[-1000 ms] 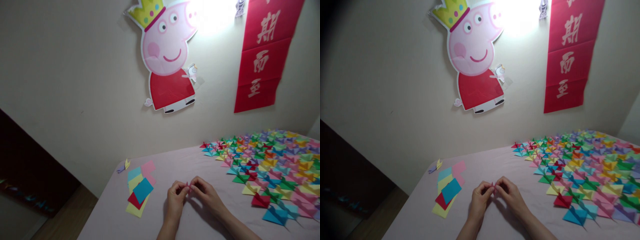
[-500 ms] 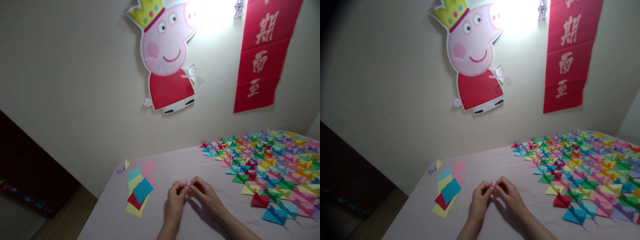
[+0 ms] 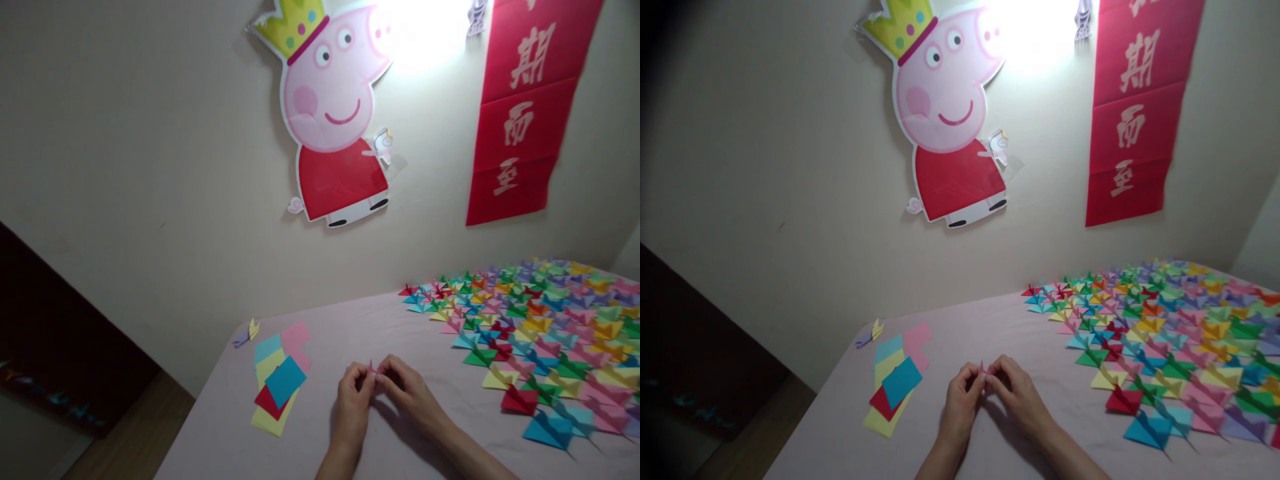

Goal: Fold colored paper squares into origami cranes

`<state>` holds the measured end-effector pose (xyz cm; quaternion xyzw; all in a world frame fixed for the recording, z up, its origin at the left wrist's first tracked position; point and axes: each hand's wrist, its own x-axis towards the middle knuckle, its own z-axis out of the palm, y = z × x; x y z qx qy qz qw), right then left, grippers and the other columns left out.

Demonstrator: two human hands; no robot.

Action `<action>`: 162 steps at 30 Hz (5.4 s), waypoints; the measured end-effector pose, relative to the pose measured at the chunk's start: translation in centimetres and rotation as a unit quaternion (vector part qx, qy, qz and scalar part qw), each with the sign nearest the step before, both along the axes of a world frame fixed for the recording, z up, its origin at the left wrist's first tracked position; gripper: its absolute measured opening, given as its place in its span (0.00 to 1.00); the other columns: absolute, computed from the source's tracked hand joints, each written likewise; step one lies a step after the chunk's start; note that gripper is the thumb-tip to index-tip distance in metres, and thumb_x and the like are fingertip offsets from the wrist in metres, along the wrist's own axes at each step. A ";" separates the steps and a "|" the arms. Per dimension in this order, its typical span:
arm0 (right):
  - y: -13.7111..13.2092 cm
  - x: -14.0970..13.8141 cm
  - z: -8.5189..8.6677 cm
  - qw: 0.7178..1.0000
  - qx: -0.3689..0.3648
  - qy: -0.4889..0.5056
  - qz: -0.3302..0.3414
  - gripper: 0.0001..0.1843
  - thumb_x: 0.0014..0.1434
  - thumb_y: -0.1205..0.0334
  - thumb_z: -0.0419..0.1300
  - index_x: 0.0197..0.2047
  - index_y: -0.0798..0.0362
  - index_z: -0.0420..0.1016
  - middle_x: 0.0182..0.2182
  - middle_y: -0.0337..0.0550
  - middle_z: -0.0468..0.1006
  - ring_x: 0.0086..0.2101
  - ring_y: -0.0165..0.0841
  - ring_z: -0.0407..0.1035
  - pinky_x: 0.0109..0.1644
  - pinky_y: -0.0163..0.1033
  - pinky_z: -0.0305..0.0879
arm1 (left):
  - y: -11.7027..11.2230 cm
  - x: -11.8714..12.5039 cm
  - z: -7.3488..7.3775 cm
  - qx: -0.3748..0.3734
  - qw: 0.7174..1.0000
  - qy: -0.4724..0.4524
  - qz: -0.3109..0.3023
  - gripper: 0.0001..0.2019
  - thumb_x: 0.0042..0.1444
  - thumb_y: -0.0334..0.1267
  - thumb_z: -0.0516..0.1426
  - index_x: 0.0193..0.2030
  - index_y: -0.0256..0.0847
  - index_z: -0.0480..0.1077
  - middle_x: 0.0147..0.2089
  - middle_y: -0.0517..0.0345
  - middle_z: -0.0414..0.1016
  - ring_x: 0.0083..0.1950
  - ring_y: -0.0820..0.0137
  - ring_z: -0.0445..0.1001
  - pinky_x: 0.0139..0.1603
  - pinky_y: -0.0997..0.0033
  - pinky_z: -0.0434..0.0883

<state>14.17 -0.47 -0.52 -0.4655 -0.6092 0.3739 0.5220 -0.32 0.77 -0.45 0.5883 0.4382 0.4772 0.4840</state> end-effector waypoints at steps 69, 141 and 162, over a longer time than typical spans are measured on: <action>0.1 0.7 0.7 0.996 -0.068 0.058 -0.012 0.20 0.53 0.43 0.63 0.24 0.52 0.71 0.21 0.36 0.69 0.26 0.32 0.62 0.31 0.37 0.60 | -1.0 0.1 0.4 0.048 0.990 0.132 0.027 0.10 0.63 0.44 0.55 0.33 0.42 0.68 0.35 0.60 0.69 0.37 0.68 0.68 0.40 0.70 0.64; 0.2 0.5 1.1 0.982 -0.086 0.167 -0.005 0.20 0.49 0.42 0.68 0.27 0.51 0.74 0.21 0.35 0.71 0.21 0.29 0.62 0.24 0.34 0.59 | -2.3 1.1 2.9 0.173 0.971 0.140 0.084 0.05 0.59 0.30 0.57 0.39 0.44 0.68 0.41 0.59 0.71 0.45 0.65 0.70 0.47 0.66 0.67; 0.1 0.7 1.0 0.987 -0.079 0.139 -0.011 0.22 0.49 0.40 0.68 0.29 0.52 0.77 0.24 0.37 0.72 0.20 0.28 0.61 0.21 0.32 0.56 | -1.8 0.9 2.0 0.141 0.975 0.149 0.083 0.06 0.57 0.27 0.56 0.36 0.43 0.69 0.38 0.60 0.71 0.43 0.66 0.70 0.47 0.67 0.67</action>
